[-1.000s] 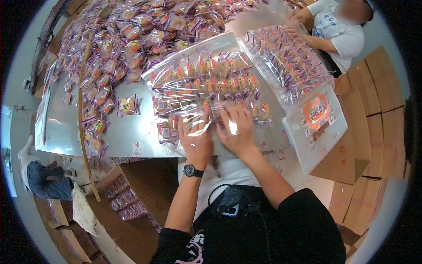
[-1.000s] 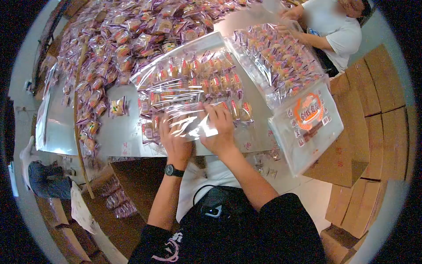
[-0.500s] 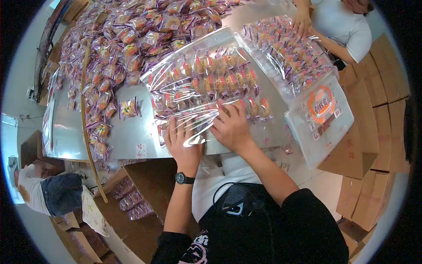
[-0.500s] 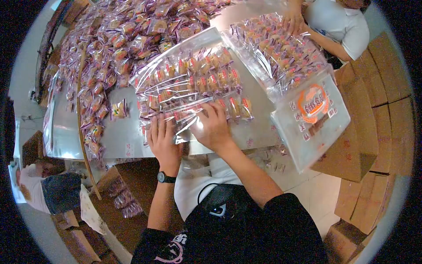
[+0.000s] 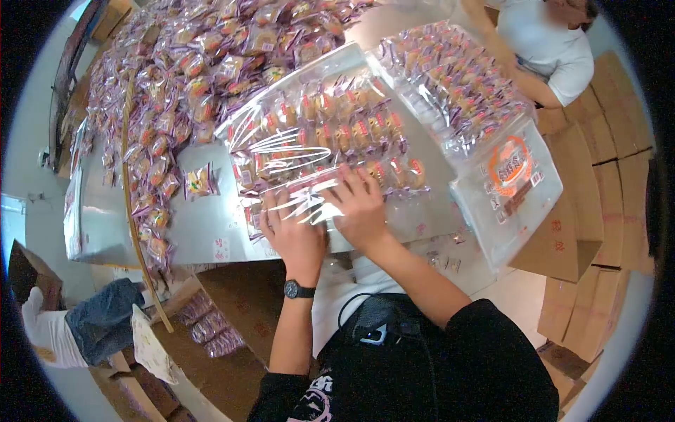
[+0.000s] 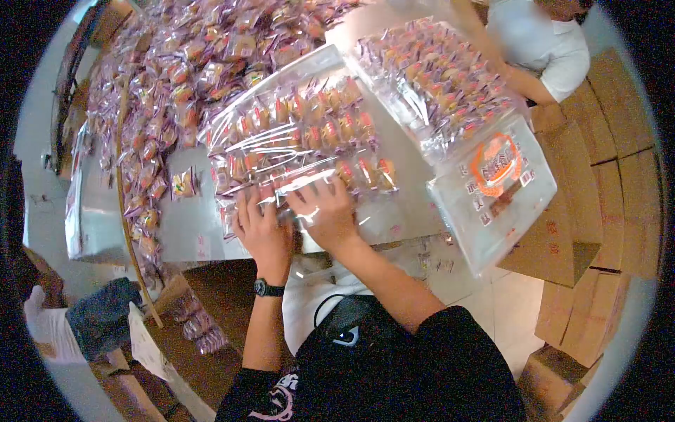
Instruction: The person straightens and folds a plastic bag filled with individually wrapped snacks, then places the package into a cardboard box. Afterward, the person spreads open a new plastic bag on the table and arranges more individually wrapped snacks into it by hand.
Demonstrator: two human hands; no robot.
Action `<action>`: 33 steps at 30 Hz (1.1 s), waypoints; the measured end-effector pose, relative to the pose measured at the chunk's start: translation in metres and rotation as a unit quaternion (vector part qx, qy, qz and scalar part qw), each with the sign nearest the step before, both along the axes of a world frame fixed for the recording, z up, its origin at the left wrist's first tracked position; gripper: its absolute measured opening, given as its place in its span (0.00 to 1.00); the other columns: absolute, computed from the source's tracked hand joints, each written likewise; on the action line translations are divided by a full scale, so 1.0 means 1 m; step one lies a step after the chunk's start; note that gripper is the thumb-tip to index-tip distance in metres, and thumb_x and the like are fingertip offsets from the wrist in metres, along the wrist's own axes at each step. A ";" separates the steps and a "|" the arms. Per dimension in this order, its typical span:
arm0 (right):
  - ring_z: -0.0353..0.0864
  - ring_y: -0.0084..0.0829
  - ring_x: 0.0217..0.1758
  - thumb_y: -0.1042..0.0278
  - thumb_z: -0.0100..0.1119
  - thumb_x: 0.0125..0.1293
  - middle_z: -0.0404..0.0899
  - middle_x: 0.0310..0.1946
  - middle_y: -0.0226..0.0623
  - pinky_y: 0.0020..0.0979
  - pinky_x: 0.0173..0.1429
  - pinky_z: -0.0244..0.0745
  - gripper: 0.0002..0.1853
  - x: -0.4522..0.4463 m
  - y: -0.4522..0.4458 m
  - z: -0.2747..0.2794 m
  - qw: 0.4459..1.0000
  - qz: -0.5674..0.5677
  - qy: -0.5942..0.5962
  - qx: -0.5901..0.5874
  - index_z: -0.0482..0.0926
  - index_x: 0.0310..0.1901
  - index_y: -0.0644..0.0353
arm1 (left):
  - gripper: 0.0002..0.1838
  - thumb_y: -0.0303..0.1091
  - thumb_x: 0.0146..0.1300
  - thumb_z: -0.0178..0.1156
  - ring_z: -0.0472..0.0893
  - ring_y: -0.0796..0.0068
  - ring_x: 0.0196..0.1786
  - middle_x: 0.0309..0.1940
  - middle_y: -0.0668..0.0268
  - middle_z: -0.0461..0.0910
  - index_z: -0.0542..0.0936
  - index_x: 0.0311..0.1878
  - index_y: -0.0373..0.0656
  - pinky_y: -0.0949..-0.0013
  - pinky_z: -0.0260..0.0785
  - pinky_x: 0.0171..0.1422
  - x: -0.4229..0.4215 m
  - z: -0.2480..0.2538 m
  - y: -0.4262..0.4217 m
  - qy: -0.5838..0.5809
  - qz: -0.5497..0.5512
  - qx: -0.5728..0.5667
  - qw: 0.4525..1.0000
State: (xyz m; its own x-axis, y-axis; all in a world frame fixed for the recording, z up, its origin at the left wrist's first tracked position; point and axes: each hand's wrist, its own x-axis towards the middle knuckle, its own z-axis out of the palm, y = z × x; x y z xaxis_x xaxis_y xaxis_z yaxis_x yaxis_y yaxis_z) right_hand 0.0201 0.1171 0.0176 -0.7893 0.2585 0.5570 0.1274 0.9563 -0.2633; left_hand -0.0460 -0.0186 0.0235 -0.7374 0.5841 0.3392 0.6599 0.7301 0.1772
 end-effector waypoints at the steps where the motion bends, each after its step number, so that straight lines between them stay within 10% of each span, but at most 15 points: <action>1: 0.78 0.43 0.66 0.63 0.62 0.63 0.85 0.54 0.35 0.54 0.74 0.67 0.16 -0.001 -0.001 0.000 1.000 -0.009 0.007 0.013 0.87 0.52 0.51 | 0.26 0.36 0.54 0.69 0.61 0.44 0.82 0.74 0.49 0.72 0.84 0.59 0.45 0.37 0.45 0.83 0.003 0.001 0.002 0.003 0.004 0.008 1.000; 6: 0.81 0.41 0.55 0.63 0.68 0.61 0.84 0.49 0.33 0.50 0.70 0.71 0.17 0.049 -0.007 0.005 0.996 0.082 0.023 -0.009 0.85 0.52 0.52 | 0.28 0.40 0.65 0.68 0.57 0.45 0.85 0.78 0.51 0.67 0.80 0.68 0.47 0.33 0.34 0.84 0.031 -0.008 0.007 0.023 0.035 0.070 0.997; 9: 0.81 0.38 0.51 0.67 0.74 0.55 0.83 0.46 0.33 0.45 0.68 0.72 0.18 0.110 0.009 0.008 0.986 0.118 0.113 -0.023 0.85 0.49 0.52 | 0.25 0.39 0.64 0.71 0.63 0.47 0.81 0.74 0.57 0.74 0.83 0.66 0.51 0.35 0.41 0.83 0.050 -0.016 -0.006 0.086 0.014 0.103 0.991; 13: 0.82 0.41 0.49 0.71 0.70 0.65 0.84 0.45 0.38 0.46 0.61 0.75 0.16 0.131 0.042 0.008 0.975 -0.132 0.136 -0.115 0.84 0.55 0.57 | 0.19 0.31 0.59 0.74 0.75 0.55 0.69 0.65 0.65 0.81 0.88 0.55 0.48 0.44 0.60 0.76 0.071 -0.028 -0.011 0.127 -0.090 0.193 0.969; 18: 0.85 0.40 0.45 0.74 0.62 0.74 0.84 0.46 0.48 0.41 0.48 0.79 0.14 0.128 0.085 -0.015 0.895 -0.148 0.088 -0.412 0.81 0.59 0.63 | 0.22 0.27 0.58 0.65 0.80 0.62 0.66 0.67 0.62 0.80 0.85 0.59 0.42 0.56 0.76 0.65 0.070 -0.017 0.048 -0.020 -0.375 0.154 0.914; 25: 0.87 0.41 0.39 0.77 0.55 0.76 0.84 0.41 0.54 0.40 0.44 0.79 0.11 0.125 0.078 -0.025 0.910 -0.153 0.033 -0.383 0.78 0.56 0.68 | 0.32 0.38 0.68 0.61 0.67 0.66 0.81 0.78 0.67 0.71 0.73 0.77 0.54 0.46 0.47 0.83 0.052 -0.023 0.085 0.134 -0.253 -0.017 0.958; 33: 0.86 0.59 0.45 0.75 0.54 0.72 0.84 0.49 0.60 0.49 0.50 0.81 0.23 0.123 0.090 -0.020 0.955 -0.101 -0.040 -0.275 0.75 0.68 0.67 | 0.28 0.40 0.66 0.65 0.77 0.70 0.66 0.70 0.74 0.77 0.80 0.70 0.68 0.44 0.52 0.74 0.053 -0.033 0.098 0.105 -0.134 0.048 0.984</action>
State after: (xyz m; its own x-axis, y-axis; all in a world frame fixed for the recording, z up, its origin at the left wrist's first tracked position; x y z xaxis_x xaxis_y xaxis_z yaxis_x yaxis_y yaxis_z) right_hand 0.1427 0.2075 -0.0023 -0.7266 0.6465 0.2325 0.3367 0.6300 -0.6998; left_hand 0.0066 0.0791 -0.0094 -0.4693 0.7054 0.5312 0.8557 0.5118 0.0764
